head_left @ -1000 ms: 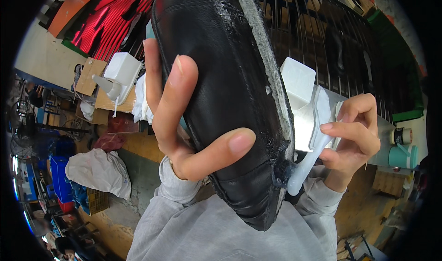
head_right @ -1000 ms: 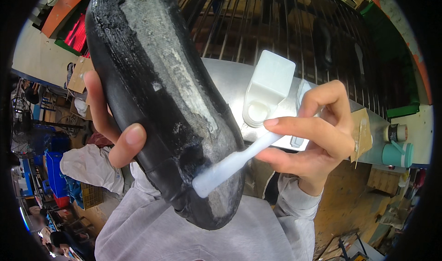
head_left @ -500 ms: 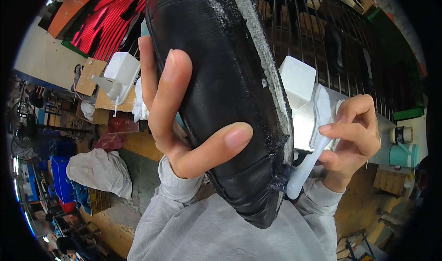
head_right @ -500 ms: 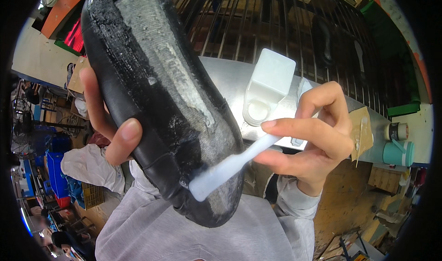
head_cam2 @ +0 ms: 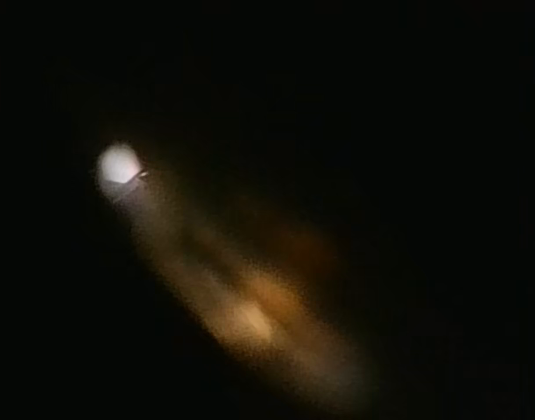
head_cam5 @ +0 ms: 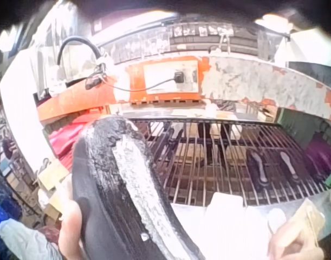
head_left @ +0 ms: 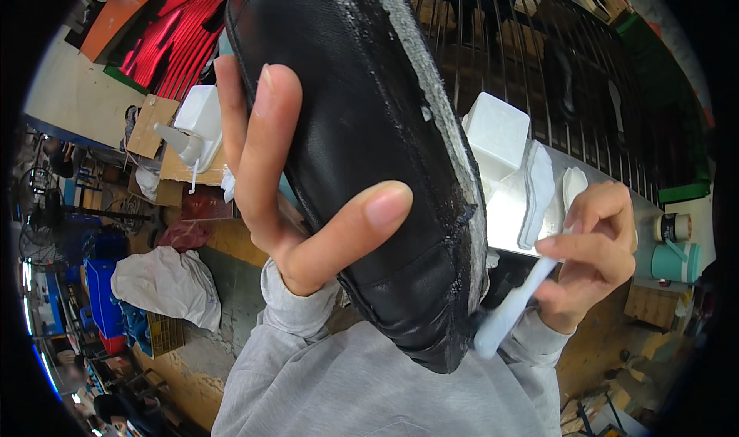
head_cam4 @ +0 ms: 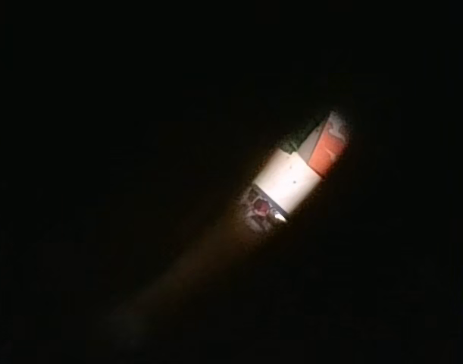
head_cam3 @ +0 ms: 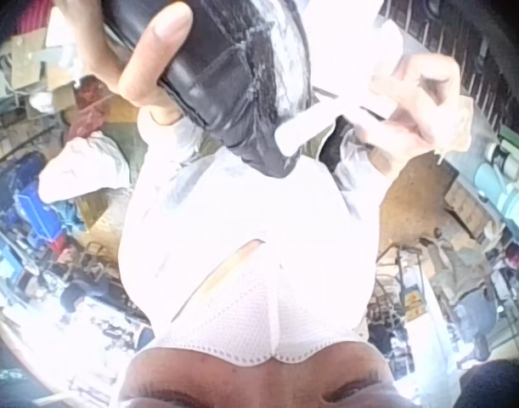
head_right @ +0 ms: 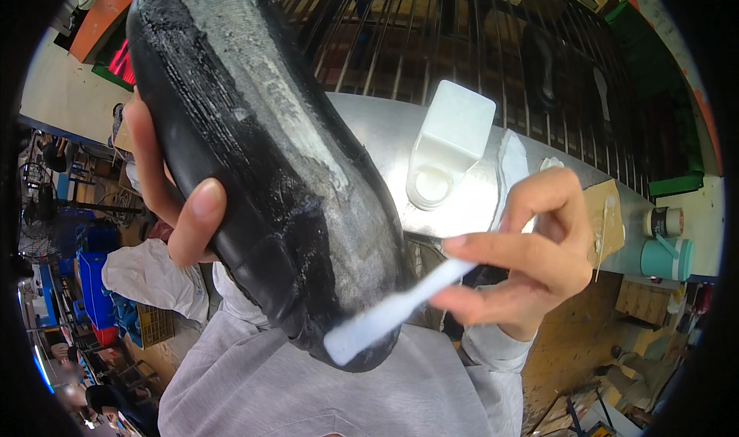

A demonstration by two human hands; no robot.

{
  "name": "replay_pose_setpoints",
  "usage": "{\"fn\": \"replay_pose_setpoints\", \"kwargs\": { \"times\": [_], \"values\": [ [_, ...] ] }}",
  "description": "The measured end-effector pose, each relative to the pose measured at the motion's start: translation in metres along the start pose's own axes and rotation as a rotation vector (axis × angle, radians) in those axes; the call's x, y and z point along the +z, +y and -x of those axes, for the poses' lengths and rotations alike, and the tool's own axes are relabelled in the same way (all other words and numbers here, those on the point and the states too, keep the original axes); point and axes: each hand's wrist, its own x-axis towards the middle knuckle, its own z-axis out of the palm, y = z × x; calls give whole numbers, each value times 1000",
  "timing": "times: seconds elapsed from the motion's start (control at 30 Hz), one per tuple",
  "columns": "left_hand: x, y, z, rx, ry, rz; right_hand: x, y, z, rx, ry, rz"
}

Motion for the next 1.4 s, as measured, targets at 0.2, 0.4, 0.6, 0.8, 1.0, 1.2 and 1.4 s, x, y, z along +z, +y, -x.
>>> {"fn": "replay_pose_setpoints", "kwargs": {
  "times": [0.2,0.4,0.6,0.8,1.0,1.2,1.4],
  "values": [
    [-1,-1,-1,1,7,-9,-2,-7,5,69,43,126],
    [1,0,-1,9,1,-5,3,-11,-2,97,130,188],
    [1,-1,-2,24,3,-10,5,-2,2,94,35,-2],
    [4,-4,-2,32,2,-14,1,4,2,-8,-39,-81],
    [4,-4,-2,39,5,-21,3,-1,1,107,43,19],
    [6,-5,-2,53,7,-19,6,5,0,60,12,-33],
    [5,-6,-5,66,20,-29,3,5,-1,3,-41,-99]
  ]
}}
